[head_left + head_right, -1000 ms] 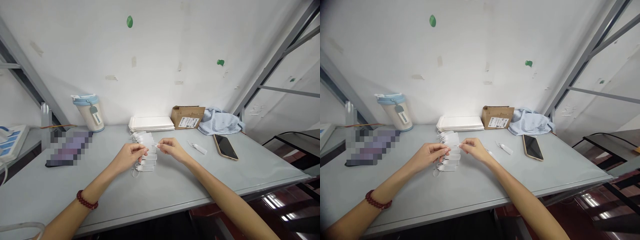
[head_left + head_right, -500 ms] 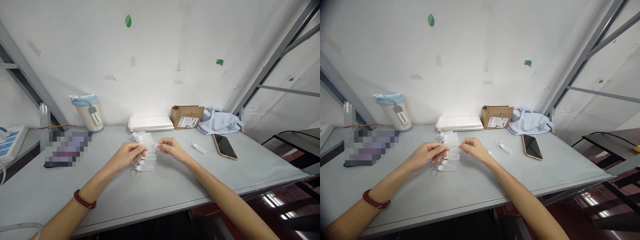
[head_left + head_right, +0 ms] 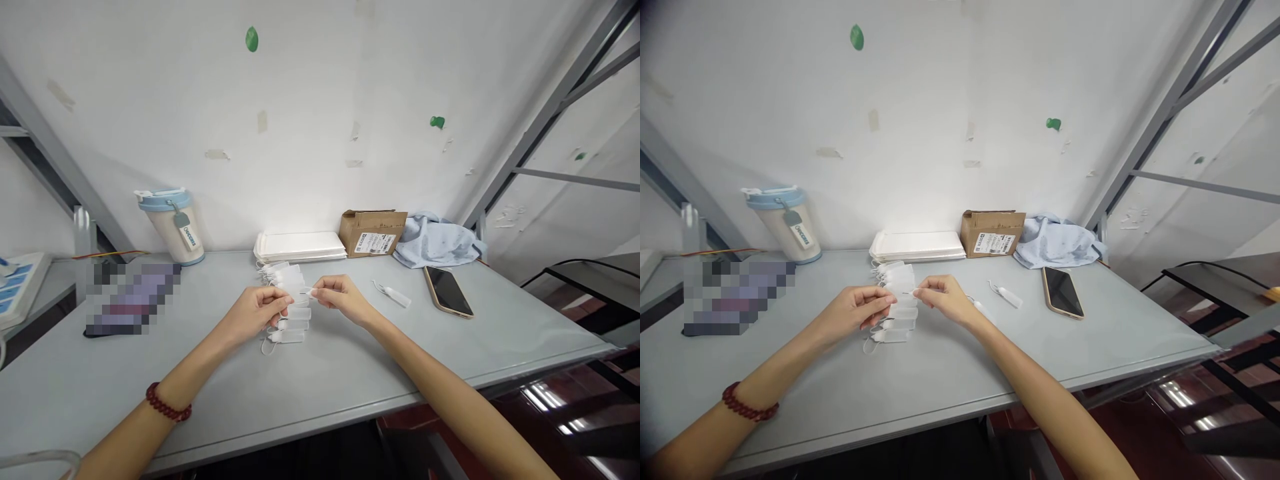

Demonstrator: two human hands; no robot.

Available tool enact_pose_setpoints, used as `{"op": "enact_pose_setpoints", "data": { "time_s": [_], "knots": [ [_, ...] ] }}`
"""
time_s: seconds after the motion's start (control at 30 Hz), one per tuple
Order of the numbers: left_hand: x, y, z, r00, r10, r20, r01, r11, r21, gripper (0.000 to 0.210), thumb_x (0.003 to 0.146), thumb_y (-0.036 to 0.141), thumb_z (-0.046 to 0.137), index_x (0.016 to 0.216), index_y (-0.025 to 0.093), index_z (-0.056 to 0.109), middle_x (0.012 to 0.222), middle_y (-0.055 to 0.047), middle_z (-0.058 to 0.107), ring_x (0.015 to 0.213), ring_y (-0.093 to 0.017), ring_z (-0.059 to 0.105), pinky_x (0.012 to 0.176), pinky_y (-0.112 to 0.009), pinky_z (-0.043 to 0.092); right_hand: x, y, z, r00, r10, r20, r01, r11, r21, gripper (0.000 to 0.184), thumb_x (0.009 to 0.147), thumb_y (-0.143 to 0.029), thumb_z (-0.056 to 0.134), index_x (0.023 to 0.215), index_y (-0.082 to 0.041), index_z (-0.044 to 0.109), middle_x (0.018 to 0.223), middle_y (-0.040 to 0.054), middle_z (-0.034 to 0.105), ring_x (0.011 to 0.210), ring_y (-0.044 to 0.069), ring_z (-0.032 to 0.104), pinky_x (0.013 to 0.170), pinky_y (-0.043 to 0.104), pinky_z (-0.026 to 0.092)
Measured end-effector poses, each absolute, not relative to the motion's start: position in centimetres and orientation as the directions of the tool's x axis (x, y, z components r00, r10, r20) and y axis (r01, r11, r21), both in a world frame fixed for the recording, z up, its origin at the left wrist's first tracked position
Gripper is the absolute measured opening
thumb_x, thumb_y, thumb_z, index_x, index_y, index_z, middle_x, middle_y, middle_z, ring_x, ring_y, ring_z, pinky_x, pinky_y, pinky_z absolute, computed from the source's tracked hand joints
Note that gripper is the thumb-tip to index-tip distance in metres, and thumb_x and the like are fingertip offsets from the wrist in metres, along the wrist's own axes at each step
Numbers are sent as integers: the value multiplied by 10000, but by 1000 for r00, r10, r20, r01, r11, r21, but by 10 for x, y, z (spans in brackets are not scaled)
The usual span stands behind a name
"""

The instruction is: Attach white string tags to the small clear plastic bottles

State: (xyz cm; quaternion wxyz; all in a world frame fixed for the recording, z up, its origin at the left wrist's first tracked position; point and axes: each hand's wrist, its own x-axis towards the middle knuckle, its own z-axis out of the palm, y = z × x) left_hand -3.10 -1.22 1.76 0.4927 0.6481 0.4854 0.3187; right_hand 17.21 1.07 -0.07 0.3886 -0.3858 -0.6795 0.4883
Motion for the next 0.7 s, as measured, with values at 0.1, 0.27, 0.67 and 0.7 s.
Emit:
{"op": "enact_pose_setpoints", "data": {
  "time_s": [0.1,0.27,0.67,0.7],
  "knots": [
    [-30,-13,16,332,942,-52,282,-46,958,295,750,435,568,650,158,590,477,41,457,437,-80,381,456,-224,332,172,10,-1,-412,899,145,137,219,-966,220,745,-339,575,632,-151,563,509,-44,410,501,78,346,473,218,231],
    [-30,-15,16,321,946,-38,241,-43,970,313,755,432,560,597,162,573,473,39,437,443,-84,385,442,-221,329,170,8,-2,-435,889,139,134,217,-967,211,742,-335,574,646,-147,587,507,-42,413,505,81,357,479,220,245],
    [-27,-17,16,363,930,-65,224,-19,974,324,767,429,551,583,162,546,475,41,411,446,-81,358,447,-227,307,169,6,-1,-440,887,142,118,214,-970,221,751,-341,570,635,-153,570,506,-44,411,504,80,353,481,223,237],
    [-26,-17,17,363,929,-66,227,-20,974,324,765,430,551,582,163,543,477,42,409,446,-82,360,447,-228,308,169,6,-1,-439,887,143,118,214,-970,222,749,-341,570,631,-153,568,505,-45,411,503,80,354,482,223,238]
  ]
}}
